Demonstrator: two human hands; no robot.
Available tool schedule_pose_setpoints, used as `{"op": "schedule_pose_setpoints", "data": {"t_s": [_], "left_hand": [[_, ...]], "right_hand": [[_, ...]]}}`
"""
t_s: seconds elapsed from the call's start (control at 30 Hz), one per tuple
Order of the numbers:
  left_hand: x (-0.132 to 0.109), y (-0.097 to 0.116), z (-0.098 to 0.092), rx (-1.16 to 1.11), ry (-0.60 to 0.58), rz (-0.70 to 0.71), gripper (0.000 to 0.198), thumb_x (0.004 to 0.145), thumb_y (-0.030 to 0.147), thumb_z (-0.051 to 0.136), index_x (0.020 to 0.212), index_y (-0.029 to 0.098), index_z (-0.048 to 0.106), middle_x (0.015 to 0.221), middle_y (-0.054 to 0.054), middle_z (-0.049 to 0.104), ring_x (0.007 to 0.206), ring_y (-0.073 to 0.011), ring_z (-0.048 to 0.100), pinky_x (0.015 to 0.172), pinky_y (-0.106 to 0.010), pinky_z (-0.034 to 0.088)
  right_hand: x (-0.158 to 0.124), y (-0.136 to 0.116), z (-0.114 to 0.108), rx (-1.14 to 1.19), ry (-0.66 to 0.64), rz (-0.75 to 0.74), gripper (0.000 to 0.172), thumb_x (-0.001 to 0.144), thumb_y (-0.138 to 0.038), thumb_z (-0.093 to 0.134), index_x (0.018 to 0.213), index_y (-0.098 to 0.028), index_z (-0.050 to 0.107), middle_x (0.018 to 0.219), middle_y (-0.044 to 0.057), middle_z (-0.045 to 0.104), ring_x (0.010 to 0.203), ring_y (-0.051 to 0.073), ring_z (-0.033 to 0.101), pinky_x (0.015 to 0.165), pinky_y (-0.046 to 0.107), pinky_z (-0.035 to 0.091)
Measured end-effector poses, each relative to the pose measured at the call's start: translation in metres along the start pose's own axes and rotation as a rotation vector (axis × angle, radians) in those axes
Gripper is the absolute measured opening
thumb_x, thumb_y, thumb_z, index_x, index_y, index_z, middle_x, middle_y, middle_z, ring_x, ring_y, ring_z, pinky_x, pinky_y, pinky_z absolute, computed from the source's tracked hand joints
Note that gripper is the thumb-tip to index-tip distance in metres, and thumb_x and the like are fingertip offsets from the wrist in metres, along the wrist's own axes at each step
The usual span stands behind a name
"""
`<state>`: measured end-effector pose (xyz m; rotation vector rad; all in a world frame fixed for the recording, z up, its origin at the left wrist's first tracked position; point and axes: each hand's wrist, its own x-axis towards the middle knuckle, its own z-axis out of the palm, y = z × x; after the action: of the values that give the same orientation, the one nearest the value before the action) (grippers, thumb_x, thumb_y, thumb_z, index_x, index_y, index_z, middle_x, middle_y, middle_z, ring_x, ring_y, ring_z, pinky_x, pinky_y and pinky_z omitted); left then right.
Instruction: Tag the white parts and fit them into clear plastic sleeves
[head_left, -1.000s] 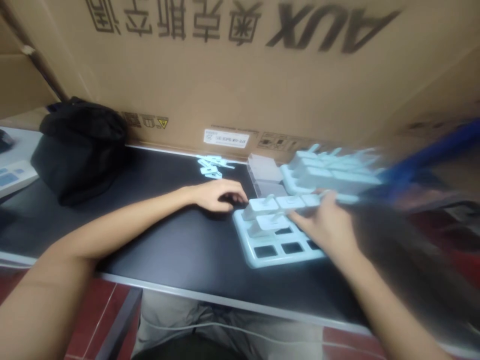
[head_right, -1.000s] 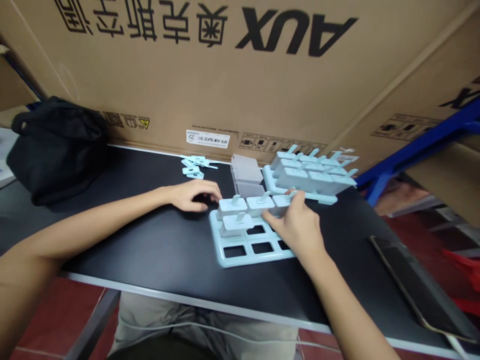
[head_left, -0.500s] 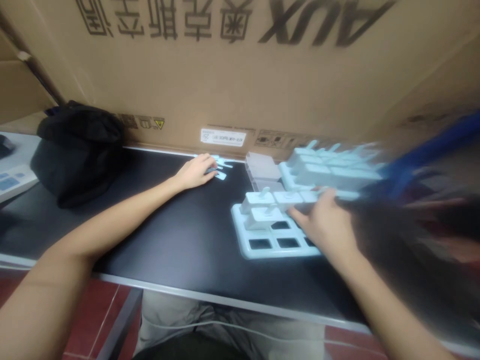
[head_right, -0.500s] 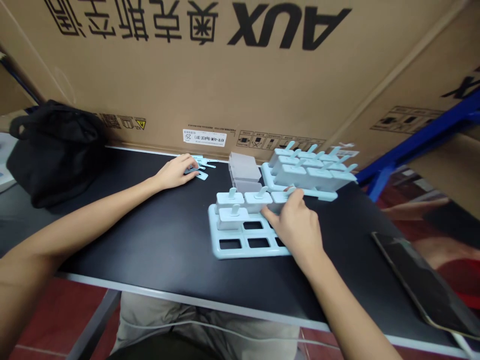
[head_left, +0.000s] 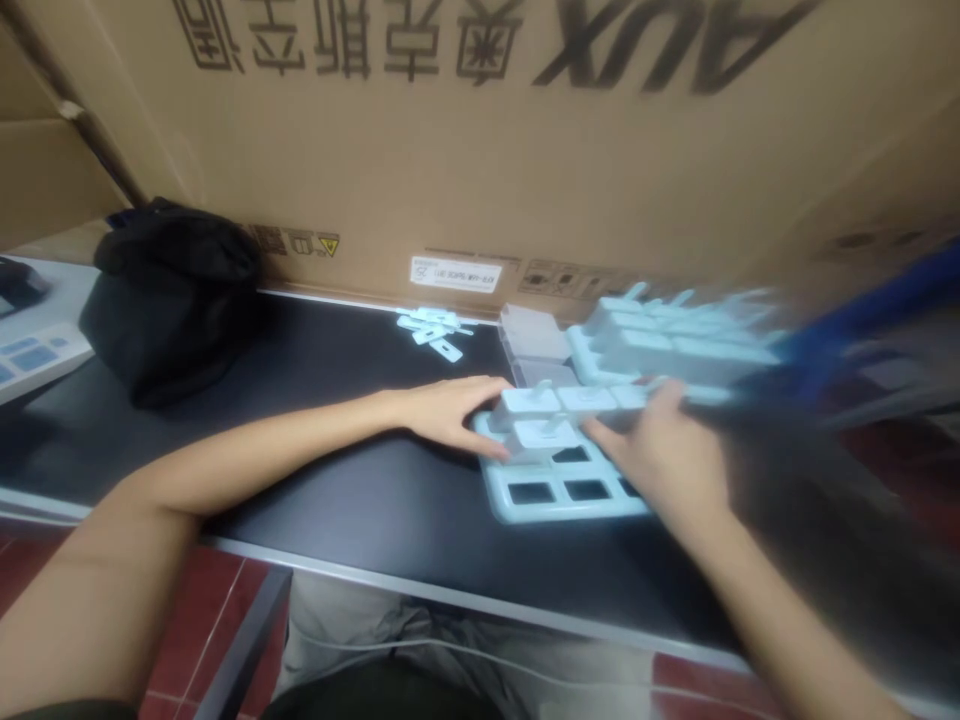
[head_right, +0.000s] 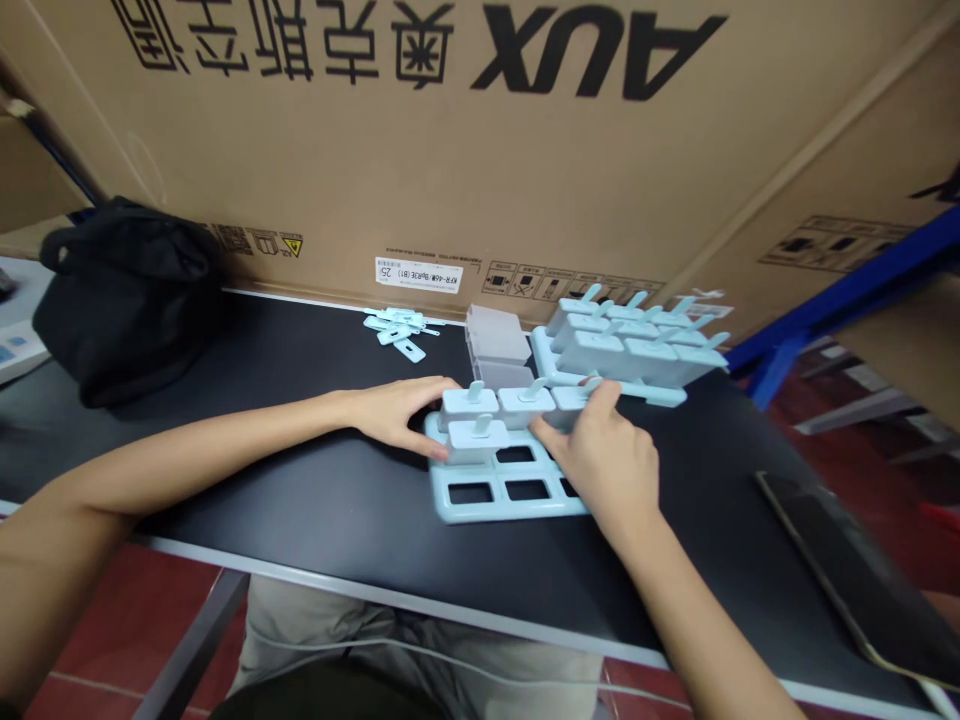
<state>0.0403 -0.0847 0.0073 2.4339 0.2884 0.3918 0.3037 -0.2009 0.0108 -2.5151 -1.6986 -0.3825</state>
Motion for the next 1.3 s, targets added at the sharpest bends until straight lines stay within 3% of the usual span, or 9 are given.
{"op": "schedule_pose_setpoints", "data": {"t_s": [0.17,0.3,0.53,0.7,0.87,1.03,1.17,1.3], "left_hand": [[0.002,-0.004,0.000,-0.161,-0.014,0.038,0.050,0.081,0.039,0.076,0.122,0.017,0.057,0.115,-0.009,0.067,0.099,-0.0224,0.063,0.090,-0.034,0.051],[0.005,-0.006,0.003,-0.152,0.042,0.044,0.032,0.084,0.027,0.069,0.113,0.015,0.064,0.109,-0.007,0.070,0.097,-0.0208,0.065,0.089,-0.031,0.051],[0.006,-0.010,0.013,-0.081,0.085,0.041,0.032,0.086,0.023,0.067,0.117,0.013,0.067,0.118,-0.011,0.070,0.107,-0.0230,0.067,0.096,-0.032,0.052],[0.005,-0.010,0.014,-0.076,0.101,0.012,0.036,0.085,0.026,0.070,0.118,0.013,0.068,0.113,-0.009,0.071,0.099,-0.0213,0.068,0.089,-0.029,0.052],[0.005,-0.008,0.014,-0.059,0.103,-0.023,0.036,0.084,0.029,0.071,0.117,0.013,0.069,0.107,-0.007,0.073,0.090,-0.0184,0.067,0.080,-0.026,0.050],[0.005,-0.009,0.013,-0.060,0.110,-0.011,0.034,0.085,0.027,0.068,0.115,0.012,0.071,0.106,-0.006,0.074,0.089,-0.0170,0.066,0.082,-0.025,0.050],[0.006,-0.010,0.014,-0.042,0.114,-0.042,0.032,0.083,0.024,0.068,0.112,0.012,0.072,0.102,-0.005,0.075,0.087,-0.0171,0.066,0.083,-0.026,0.051],[0.006,-0.008,0.013,-0.007,0.122,-0.085,0.026,0.081,0.022,0.068,0.104,0.012,0.074,0.092,-0.003,0.074,0.081,-0.0156,0.065,0.078,-0.024,0.050]], "right_hand": [[-0.004,-0.004,-0.002,-0.004,0.001,0.005,0.073,0.087,-0.069,0.058,0.128,-0.009,0.048,0.074,0.016,0.071,0.066,0.037,0.070,0.058,0.037,0.045],[-0.007,-0.011,-0.002,0.014,0.015,-0.005,0.072,0.087,-0.068,0.057,0.128,-0.008,0.048,0.072,0.017,0.070,0.064,0.038,0.069,0.058,0.039,0.046],[-0.008,-0.012,-0.002,0.017,0.046,-0.024,0.074,0.089,-0.067,0.051,0.127,-0.003,0.051,0.067,0.017,0.068,0.062,0.040,0.067,0.059,0.041,0.046],[-0.006,-0.009,0.000,0.067,0.073,-0.008,0.072,0.083,-0.067,0.056,0.124,-0.008,0.054,0.064,0.011,0.065,0.061,0.037,0.066,0.058,0.038,0.044],[0.005,0.002,0.005,0.419,0.085,0.022,0.058,0.065,-0.069,0.067,0.098,-0.022,0.058,0.063,0.002,0.061,0.061,0.029,0.063,0.060,0.035,0.045],[0.008,0.006,0.013,0.538,-0.057,0.004,0.047,0.067,-0.070,0.062,0.060,-0.026,0.047,0.051,0.003,0.052,0.053,0.024,0.056,0.056,0.035,0.042],[0.005,0.005,0.015,0.477,0.031,-0.015,0.047,0.071,-0.071,0.060,0.060,-0.026,0.050,0.057,0.007,0.058,0.060,0.027,0.061,0.057,0.037,0.044],[0.004,0.004,0.014,0.432,0.034,-0.012,0.048,0.072,-0.071,0.058,0.062,-0.025,0.052,0.063,0.010,0.061,0.065,0.030,0.064,0.061,0.039,0.046]]}}
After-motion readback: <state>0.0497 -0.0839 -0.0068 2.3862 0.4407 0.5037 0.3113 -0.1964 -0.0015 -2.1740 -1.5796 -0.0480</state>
